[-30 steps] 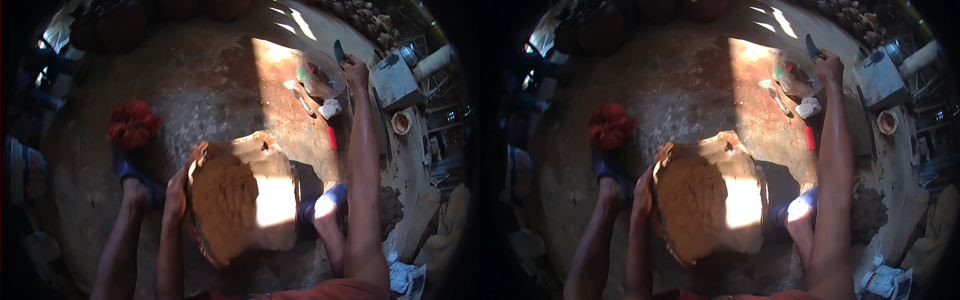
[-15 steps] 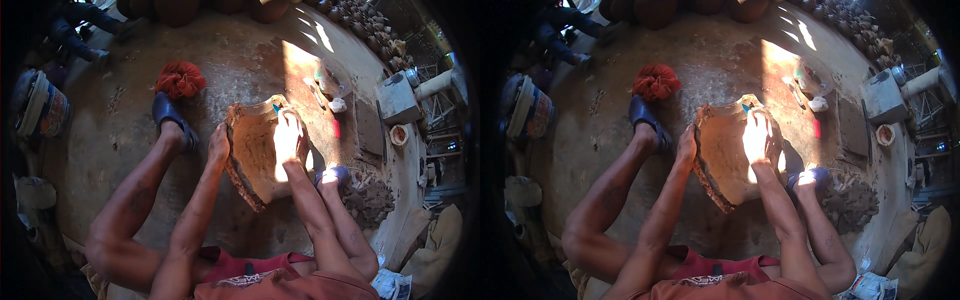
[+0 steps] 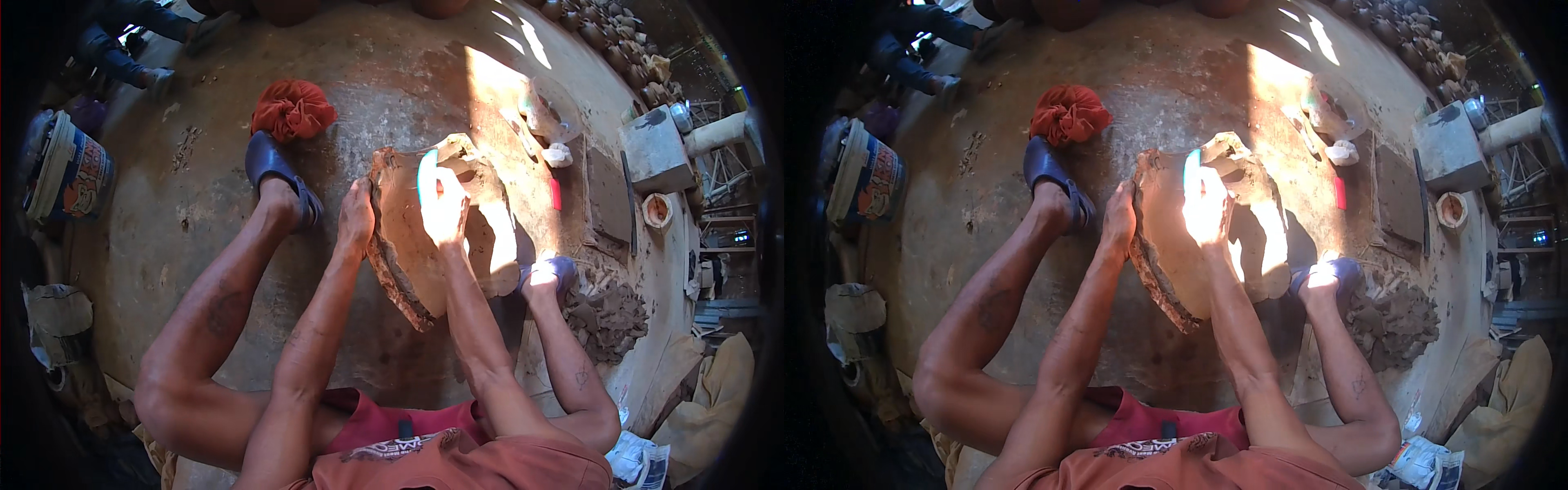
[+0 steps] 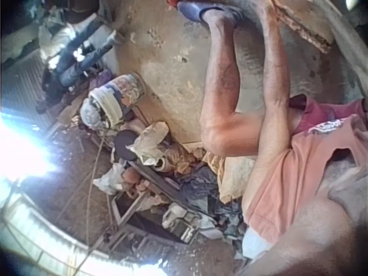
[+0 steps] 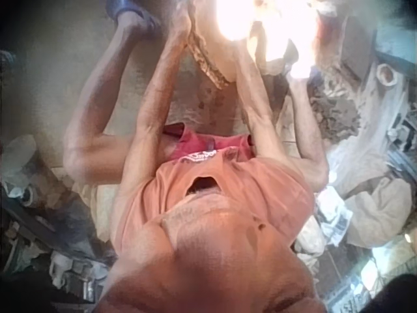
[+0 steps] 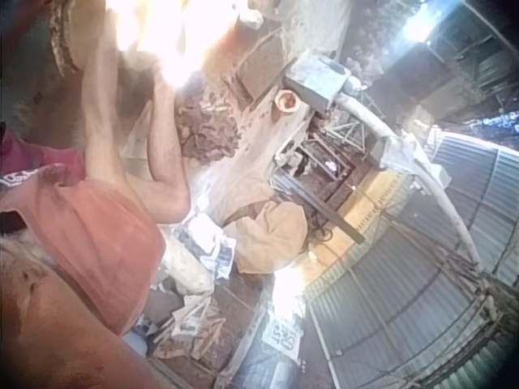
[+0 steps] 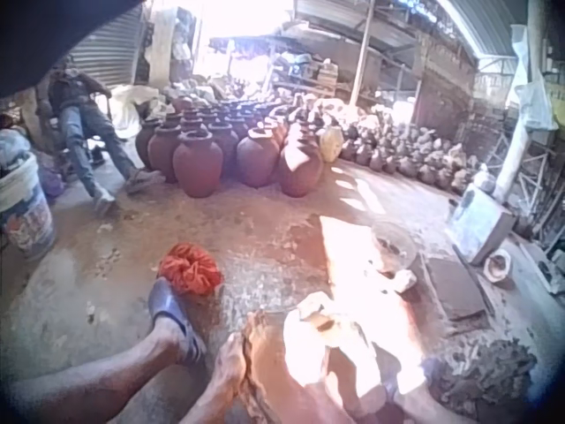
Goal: The person shapes and smooths the interior of a large clay vessel using their hands and a small scraper tool, then uses a wire tool to cut a slab of clay.
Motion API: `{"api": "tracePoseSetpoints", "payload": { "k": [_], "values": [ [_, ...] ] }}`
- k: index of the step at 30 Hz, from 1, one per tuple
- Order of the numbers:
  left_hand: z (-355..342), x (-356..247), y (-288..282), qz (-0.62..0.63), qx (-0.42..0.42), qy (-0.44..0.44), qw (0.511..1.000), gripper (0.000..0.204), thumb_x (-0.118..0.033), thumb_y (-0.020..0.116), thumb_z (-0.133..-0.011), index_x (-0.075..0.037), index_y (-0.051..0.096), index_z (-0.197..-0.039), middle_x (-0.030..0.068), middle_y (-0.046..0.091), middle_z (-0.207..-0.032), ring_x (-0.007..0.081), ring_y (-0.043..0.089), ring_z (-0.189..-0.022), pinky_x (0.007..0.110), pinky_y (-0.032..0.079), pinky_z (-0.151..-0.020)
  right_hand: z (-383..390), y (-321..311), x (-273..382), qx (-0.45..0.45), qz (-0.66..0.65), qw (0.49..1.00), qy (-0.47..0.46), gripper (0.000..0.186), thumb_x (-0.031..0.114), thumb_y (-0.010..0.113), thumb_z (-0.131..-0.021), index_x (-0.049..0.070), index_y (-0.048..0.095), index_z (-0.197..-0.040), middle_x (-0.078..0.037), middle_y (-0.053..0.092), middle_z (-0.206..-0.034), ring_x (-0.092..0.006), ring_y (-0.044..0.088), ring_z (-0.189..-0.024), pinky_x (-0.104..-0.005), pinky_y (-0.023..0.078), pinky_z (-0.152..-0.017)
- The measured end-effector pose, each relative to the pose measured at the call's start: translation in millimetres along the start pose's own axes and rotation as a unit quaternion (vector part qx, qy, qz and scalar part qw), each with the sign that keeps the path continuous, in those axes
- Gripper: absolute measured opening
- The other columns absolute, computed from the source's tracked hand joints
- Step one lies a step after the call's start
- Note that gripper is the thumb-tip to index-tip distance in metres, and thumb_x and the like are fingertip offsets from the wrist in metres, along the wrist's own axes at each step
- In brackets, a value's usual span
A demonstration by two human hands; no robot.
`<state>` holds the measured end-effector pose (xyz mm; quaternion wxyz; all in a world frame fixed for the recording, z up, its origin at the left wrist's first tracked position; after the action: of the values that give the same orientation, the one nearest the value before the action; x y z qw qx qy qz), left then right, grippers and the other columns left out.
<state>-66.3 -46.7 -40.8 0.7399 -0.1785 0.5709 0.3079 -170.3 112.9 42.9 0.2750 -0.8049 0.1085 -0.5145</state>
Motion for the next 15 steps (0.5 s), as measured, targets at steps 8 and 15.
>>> {"api": "tracePoseSetpoints", "payload": {
  "k": [8, 15],
  "values": [
    [-23, 3, 3, -0.007, 0.051, 0.045, 0.998, 0.053, -0.038, 0.037, -0.110, 0.004, 0.061, -0.130, 0.0157, 0.070, -0.118, 0.0237, 0.062, -0.110, 0.036, 0.045, -0.099, 19, 25, -9, -0.053, 0.002, 0.986, -0.158, 0.022, -0.004, 0.062, -0.082, 0.003, 0.071, -0.100, -0.012, 0.069, -0.094, -0.0279, 0.067, -0.080, -0.0375, 0.055, -0.069],
    [-20, -6, 16, 0.022, 0.066, 0.012, 0.997, 0.043, -0.035, 0.043, -0.111, -0.001, 0.066, -0.123, 0.0064, 0.069, -0.110, 0.0126, 0.061, -0.099, 0.030, 0.050, -0.088, 57, 50, -61, 0.043, 0.044, 0.986, -0.155, 0.030, -0.009, 0.062, -0.072, 0.004, 0.071, -0.097, -0.013, 0.070, -0.097, -0.0338, 0.067, -0.081, -0.0410, 0.056, -0.073]
  ]
}}
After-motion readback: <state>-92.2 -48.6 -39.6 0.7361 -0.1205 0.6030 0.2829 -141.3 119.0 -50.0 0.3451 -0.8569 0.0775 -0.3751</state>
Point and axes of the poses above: each hand's wrist, its own z-axis away from the middle knuckle, its own y-axis out of the palm, x = y × z, the point moved 8 cm from there along -z, towards the middle knuckle
